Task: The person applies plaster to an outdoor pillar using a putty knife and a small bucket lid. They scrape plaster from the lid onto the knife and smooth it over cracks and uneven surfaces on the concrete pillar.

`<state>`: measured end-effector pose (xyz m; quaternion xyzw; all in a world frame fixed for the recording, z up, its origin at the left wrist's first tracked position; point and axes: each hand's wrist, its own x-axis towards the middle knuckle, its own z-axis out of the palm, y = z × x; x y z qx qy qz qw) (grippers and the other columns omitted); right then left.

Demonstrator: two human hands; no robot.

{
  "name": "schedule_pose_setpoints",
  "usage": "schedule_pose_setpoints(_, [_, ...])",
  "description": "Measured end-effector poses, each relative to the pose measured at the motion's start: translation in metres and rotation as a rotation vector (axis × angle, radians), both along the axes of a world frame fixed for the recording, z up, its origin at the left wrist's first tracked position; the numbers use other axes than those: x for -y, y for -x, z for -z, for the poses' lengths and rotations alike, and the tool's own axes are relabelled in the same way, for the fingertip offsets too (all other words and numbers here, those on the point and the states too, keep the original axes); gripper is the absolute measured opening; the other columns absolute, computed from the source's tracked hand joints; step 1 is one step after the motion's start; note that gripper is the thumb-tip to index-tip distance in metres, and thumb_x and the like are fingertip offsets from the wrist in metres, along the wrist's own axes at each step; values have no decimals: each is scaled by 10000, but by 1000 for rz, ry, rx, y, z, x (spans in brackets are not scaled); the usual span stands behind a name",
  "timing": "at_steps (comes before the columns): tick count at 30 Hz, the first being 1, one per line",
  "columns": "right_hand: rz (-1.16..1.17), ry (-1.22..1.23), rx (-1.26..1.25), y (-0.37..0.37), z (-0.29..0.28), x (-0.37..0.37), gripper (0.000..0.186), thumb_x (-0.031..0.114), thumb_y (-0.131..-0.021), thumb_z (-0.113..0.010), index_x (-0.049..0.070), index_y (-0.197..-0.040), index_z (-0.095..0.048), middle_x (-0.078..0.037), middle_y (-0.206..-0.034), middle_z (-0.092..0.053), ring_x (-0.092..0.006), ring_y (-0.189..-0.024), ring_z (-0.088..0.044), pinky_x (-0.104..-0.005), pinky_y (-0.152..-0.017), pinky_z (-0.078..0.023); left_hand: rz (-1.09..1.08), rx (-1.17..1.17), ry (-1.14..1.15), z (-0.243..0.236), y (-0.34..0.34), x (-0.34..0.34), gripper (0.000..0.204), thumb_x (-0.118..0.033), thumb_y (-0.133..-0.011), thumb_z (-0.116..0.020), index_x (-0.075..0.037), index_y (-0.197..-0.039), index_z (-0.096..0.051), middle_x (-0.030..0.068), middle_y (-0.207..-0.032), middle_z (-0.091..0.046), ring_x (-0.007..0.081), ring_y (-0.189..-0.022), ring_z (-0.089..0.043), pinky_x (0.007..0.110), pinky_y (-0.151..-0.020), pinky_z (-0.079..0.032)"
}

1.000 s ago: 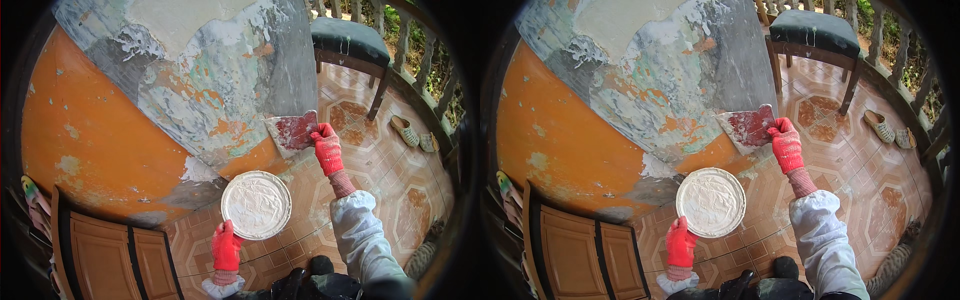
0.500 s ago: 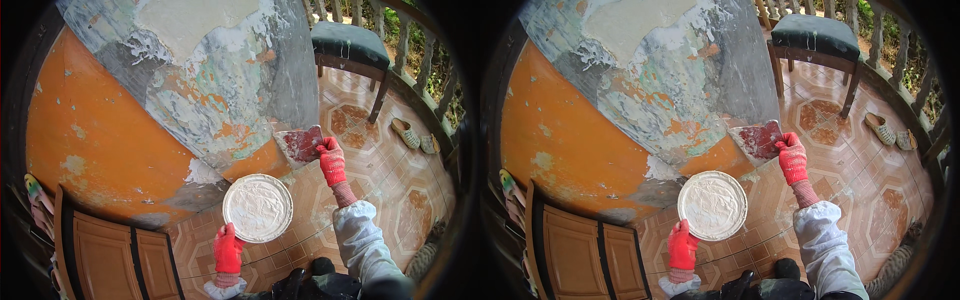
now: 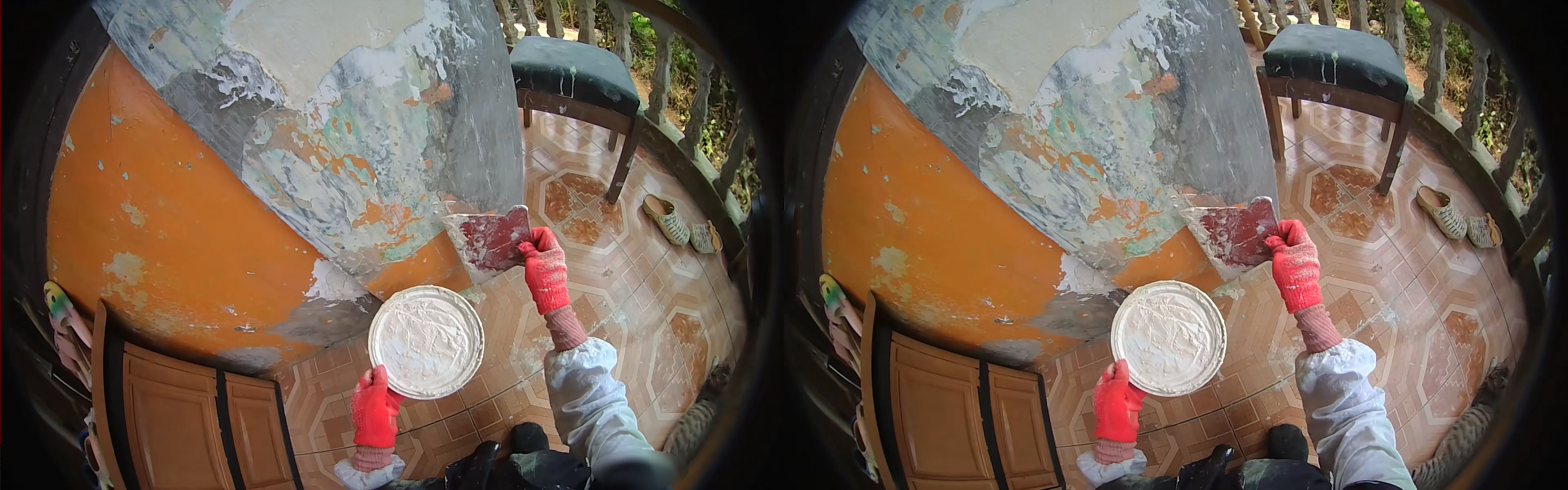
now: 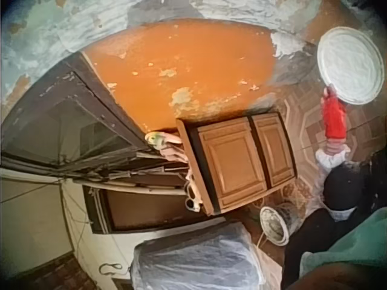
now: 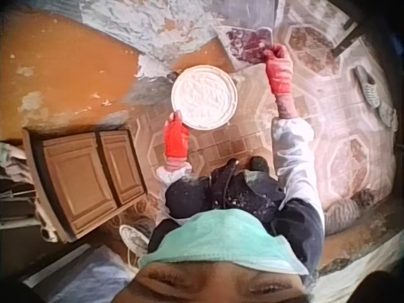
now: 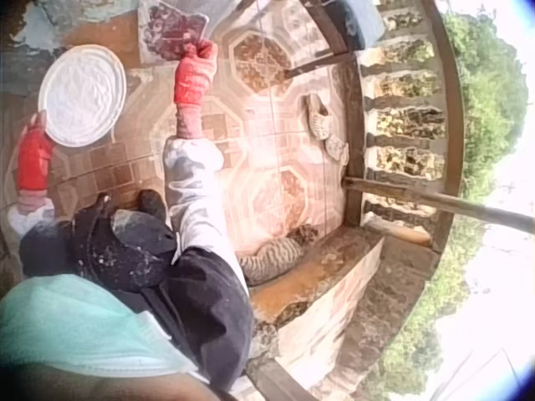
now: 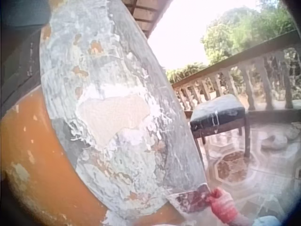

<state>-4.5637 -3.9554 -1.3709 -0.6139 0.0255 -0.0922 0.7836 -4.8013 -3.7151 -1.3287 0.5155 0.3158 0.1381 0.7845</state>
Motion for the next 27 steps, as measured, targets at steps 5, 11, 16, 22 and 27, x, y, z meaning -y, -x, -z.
schedule_pose_setpoints(5, [77,215,52,-17,-24,-14,101,3,-773,-602,35,-858,-557,-13,-719,-577,-84,-673,-499,-240,-656,-422,-21,10,-10,-17,-10,13,198,-196,-916,-505,-3,-947,-535,43,-899,-574,136,-815,-576,297,-733,-515])
schedule_pose_setpoints(11, [91,46,50,-4,-5,0,118,-32,-778,-584,35,-867,-545,9,-747,-565,-79,-703,-502,-233,-682,-425,-19,0,-40,-16,2,8,198,-200,-913,-509,-11,-964,-539,44,-901,-578,140,-813,-583,308,-715,-526])
schedule_pose_setpoints(16, [108,90,85,1,-30,-10,103,-38,-780,-575,29,-846,-533,3,-748,-561,-77,-699,-491,-228,-680,-420,-1,55,-13,-37,7,11,195,-178,-902,-529,-14,-1007,-541,57,-977,-586,164,-886,-583,352,-769,-515])
schedule_pose_setpoints(22, [74,20,33,35,-41,-4,100,-36,-789,-565,31,-855,-533,10,-760,-559,-80,-694,-488,-232,-663,-421,31,18,29,-58,42,3,248,-206,-907,-520,-5,-1051,-528,76,-989,-598,180,-861,-604,349,-723,-537])
schedule_pose_setpoints(27, [107,-41,45,28,-62,-18,95,-40,-795,-554,29,-857,-531,6,-761,-560,-75,-697,-493,-230,-649,-424,3,68,14,-73,46,1,262,-217,-911,-511,1,-1057,-524,80,-986,-599,175,-852,-605,337,-717,-537])
